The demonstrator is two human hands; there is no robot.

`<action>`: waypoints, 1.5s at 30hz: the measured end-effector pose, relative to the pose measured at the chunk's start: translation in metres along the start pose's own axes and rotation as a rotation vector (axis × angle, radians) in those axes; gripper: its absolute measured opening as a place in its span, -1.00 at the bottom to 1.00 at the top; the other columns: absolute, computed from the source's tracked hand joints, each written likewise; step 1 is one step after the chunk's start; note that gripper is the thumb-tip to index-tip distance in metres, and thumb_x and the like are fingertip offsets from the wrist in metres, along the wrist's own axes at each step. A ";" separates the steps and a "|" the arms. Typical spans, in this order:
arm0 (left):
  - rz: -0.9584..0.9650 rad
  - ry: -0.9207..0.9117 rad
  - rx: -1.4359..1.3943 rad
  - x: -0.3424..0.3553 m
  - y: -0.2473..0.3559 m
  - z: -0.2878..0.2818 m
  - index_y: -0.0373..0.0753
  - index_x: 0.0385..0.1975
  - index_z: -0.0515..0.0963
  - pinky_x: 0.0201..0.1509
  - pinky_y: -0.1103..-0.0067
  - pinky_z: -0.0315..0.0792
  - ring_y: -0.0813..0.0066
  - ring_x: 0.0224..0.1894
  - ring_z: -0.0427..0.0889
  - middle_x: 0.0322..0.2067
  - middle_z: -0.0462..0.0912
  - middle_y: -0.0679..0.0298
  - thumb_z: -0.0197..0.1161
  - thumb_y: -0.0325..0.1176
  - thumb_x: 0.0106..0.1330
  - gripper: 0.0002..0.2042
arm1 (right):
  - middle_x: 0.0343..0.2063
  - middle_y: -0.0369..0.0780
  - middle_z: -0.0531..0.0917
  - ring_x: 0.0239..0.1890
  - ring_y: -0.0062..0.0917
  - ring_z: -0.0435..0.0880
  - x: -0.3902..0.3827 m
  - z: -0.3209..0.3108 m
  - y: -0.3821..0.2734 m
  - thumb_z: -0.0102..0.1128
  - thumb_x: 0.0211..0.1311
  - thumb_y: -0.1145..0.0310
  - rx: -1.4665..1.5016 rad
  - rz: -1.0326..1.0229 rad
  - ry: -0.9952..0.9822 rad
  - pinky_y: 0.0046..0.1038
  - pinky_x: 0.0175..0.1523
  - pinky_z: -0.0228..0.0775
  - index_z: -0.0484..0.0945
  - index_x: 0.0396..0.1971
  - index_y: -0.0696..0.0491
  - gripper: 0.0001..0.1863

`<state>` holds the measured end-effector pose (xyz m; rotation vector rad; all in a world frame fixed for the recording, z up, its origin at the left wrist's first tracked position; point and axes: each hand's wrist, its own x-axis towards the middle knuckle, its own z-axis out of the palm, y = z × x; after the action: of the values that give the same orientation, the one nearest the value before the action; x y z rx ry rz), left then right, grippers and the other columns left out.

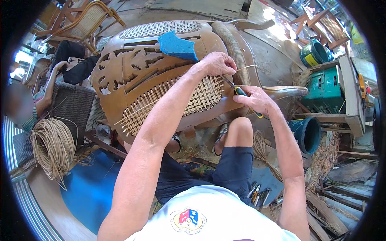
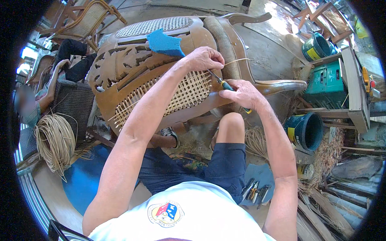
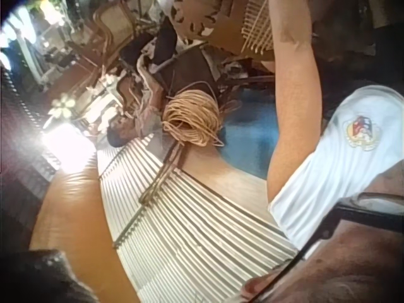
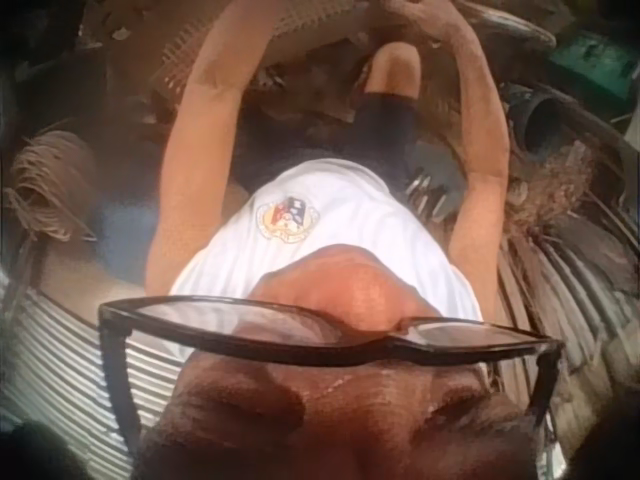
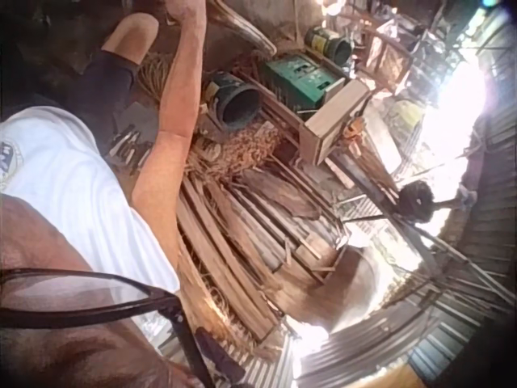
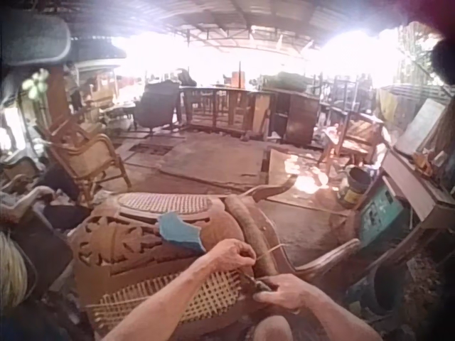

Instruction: Weaving and repairing the back of a wooden chair with rattan strands.

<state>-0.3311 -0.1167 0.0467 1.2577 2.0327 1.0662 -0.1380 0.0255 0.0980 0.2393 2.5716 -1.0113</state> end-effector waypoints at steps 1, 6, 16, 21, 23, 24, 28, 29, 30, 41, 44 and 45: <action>-0.001 0.000 0.003 0.000 0.000 0.000 -0.21 -0.24 0.76 -0.17 0.54 0.53 0.55 -0.34 0.65 -0.41 0.75 0.31 0.43 -0.23 0.22 -0.78 | -0.16 0.05 0.73 -0.11 -0.16 0.68 0.000 0.001 0.002 0.25 0.16 -0.05 0.007 -0.023 0.025 -0.24 0.08 0.46 0.65 0.00 0.18 -0.39; -0.002 0.009 -0.024 0.002 0.000 0.002 -0.21 -0.22 0.75 -0.19 0.58 0.52 0.59 -0.36 0.62 -0.40 0.74 0.35 0.43 -0.25 0.24 -0.79 | -0.20 0.05 0.74 -0.15 -0.18 0.68 -0.005 0.006 0.008 0.33 0.12 0.07 0.082 -0.043 0.065 -0.26 0.07 0.47 0.66 -0.03 0.19 -0.47; 0.014 0.013 -0.205 0.006 0.002 -0.001 -0.25 -0.12 0.70 -0.07 0.62 0.51 0.65 -0.21 0.62 -0.27 0.75 0.38 0.37 -0.26 0.34 -0.76 | 0.03 -0.04 0.60 0.09 -0.26 0.58 -0.247 0.168 0.180 0.27 0.37 0.16 0.317 0.472 0.570 -0.29 0.26 0.36 0.45 0.25 0.18 -0.43; -0.159 0.166 -0.295 -0.008 0.010 -0.001 -0.24 -0.01 0.67 -0.32 0.65 0.38 0.68 -0.36 0.50 -0.26 0.69 0.45 0.33 -0.19 0.37 -0.69 | 0.15 0.20 0.54 0.19 0.06 0.55 -0.392 0.318 0.255 0.38 0.15 -0.13 0.062 1.134 0.433 -0.08 0.32 0.38 0.44 0.20 0.28 -0.16; -0.151 0.168 -0.307 -0.022 0.000 -0.021 -0.22 -0.01 0.63 -0.34 0.74 0.27 0.76 -0.40 0.43 -0.35 0.61 0.44 0.32 -0.24 0.40 -0.73 | 0.04 0.12 0.60 0.16 0.02 0.57 -0.416 0.344 0.261 0.38 0.14 -0.19 -0.037 1.224 0.288 -0.08 0.25 0.45 0.45 0.13 0.24 -0.17; -0.173 0.211 -0.341 -0.028 0.005 -0.020 -0.24 0.04 0.60 -0.28 0.75 0.34 0.72 -0.35 0.49 -0.31 0.63 0.42 0.31 -0.27 0.43 -0.72 | 0.03 0.09 0.60 0.15 -0.01 0.59 -0.426 0.355 0.266 0.38 0.11 -0.26 -0.121 1.258 0.232 -0.09 0.26 0.44 0.43 0.14 0.22 -0.12; -0.038 0.138 -0.644 -0.028 0.038 0.028 -0.22 0.10 0.59 0.01 0.71 0.50 0.67 -0.10 0.66 -0.16 0.71 0.37 0.29 -0.44 0.46 -0.75 | 0.18 0.09 0.50 0.24 -0.05 0.52 -0.459 0.407 0.276 0.36 0.12 -0.31 -0.050 1.482 0.252 -0.07 0.36 0.33 0.35 0.23 0.22 -0.04; -0.004 0.130 -0.605 -0.032 0.053 0.046 -0.21 0.11 0.60 0.03 0.71 0.51 0.67 -0.09 0.67 -0.15 0.72 0.36 0.29 -0.46 0.46 -0.74 | 0.22 0.09 0.46 0.27 -0.04 0.48 -0.463 0.415 0.277 0.36 0.13 -0.31 -0.062 1.472 0.322 -0.06 0.37 0.33 0.33 0.27 0.21 -0.02; -0.029 0.093 -0.580 -0.041 0.069 0.056 -0.24 0.09 0.62 0.06 0.73 0.49 0.68 -0.09 0.66 -0.18 0.72 0.36 0.29 -0.46 0.46 -0.75 | 0.27 0.10 0.38 0.31 0.01 0.42 -0.453 0.409 0.279 0.38 0.13 -0.27 0.156 1.496 0.318 -0.05 0.37 0.33 0.28 0.33 0.18 -0.01; 0.071 -0.391 -0.083 -0.088 0.130 0.213 -0.33 -0.06 0.69 0.05 0.59 0.49 0.59 -0.15 0.65 -0.24 0.73 0.27 0.27 -0.53 0.40 -0.83 | 0.29 0.08 0.36 0.32 -0.03 0.42 -0.432 0.396 0.315 0.47 0.05 -0.21 0.018 1.388 0.379 0.04 0.30 0.31 0.15 0.45 0.08 0.10; 0.150 -0.341 0.099 -0.117 0.135 0.238 -0.34 -0.12 0.70 0.04 0.37 0.54 0.22 -0.17 0.73 -0.29 0.75 0.03 0.23 -0.50 0.37 -0.83 | 0.32 0.03 0.39 0.35 -0.04 0.40 -0.410 0.365 0.312 0.42 0.18 -0.13 0.025 1.224 0.770 -0.05 0.40 0.23 0.22 0.41 0.16 -0.03; 0.178 -0.334 0.078 -0.126 0.129 0.252 -0.33 -0.13 0.71 0.03 0.30 0.55 0.08 -0.17 0.73 -0.31 0.74 -0.04 0.21 -0.49 0.35 -0.81 | 0.34 0.01 0.39 0.38 -0.04 0.37 -0.393 0.349 0.310 0.38 0.24 -0.10 0.012 1.046 1.069 -0.09 0.44 0.20 0.25 0.39 0.18 -0.09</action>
<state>-0.0224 -0.1085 0.0168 1.5647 1.7491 0.7943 0.4064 0.0036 -0.1758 2.3172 2.4684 -0.4823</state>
